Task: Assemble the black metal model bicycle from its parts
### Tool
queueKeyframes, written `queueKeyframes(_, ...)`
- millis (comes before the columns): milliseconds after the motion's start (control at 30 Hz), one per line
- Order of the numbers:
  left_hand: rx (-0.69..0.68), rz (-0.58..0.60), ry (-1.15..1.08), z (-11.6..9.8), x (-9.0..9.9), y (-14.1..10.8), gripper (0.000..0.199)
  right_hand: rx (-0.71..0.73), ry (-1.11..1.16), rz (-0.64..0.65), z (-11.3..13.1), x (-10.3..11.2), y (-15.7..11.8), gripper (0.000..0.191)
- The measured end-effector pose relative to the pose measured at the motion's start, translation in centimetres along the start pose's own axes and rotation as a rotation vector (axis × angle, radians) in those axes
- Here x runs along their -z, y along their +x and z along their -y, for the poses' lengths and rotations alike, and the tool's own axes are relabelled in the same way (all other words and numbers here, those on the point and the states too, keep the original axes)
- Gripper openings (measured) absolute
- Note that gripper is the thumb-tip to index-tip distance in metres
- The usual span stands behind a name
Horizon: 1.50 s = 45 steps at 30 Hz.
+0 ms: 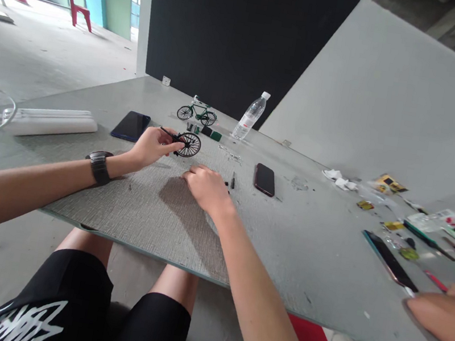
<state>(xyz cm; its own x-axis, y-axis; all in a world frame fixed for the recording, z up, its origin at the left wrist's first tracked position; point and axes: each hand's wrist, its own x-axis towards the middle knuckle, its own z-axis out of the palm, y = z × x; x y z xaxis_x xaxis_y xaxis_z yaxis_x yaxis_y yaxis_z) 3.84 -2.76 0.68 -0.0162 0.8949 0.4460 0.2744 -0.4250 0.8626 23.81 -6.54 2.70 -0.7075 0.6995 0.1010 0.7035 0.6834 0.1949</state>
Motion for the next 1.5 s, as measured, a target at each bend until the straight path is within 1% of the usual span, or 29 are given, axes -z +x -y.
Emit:
queueKeyframes(300,0.01,-0.003,0.009,-0.18,0.02,0.01,0.024,-0.04,-0.025,-0.027,-0.15,-0.38,-0.06,0.025)
queueKeyframes(600,-0.003,-0.005,-0.004,0.21,-0.02,0.1,0.024,-0.061,0.004,0.035,0.04,0.08,-0.11,0.026)
queueKeyframes(967,-0.011,0.002,0.007,-0.09,-0.02,-0.01,0.024,-0.023,-0.065,0.015,0.26,0.07,0.01,0.028)
queueKeyframes(1200,-0.029,0.009,0.008,-0.07,0.04,-0.01,0.024,-0.039,-0.036,0.025,0.16,-0.03,0.02,0.028)
queueKeyframes(1500,-0.028,0.012,0.007,-0.39,0.12,-0.18,0.022,-0.043,-0.088,0.022,0.15,-0.39,0.03,0.026)
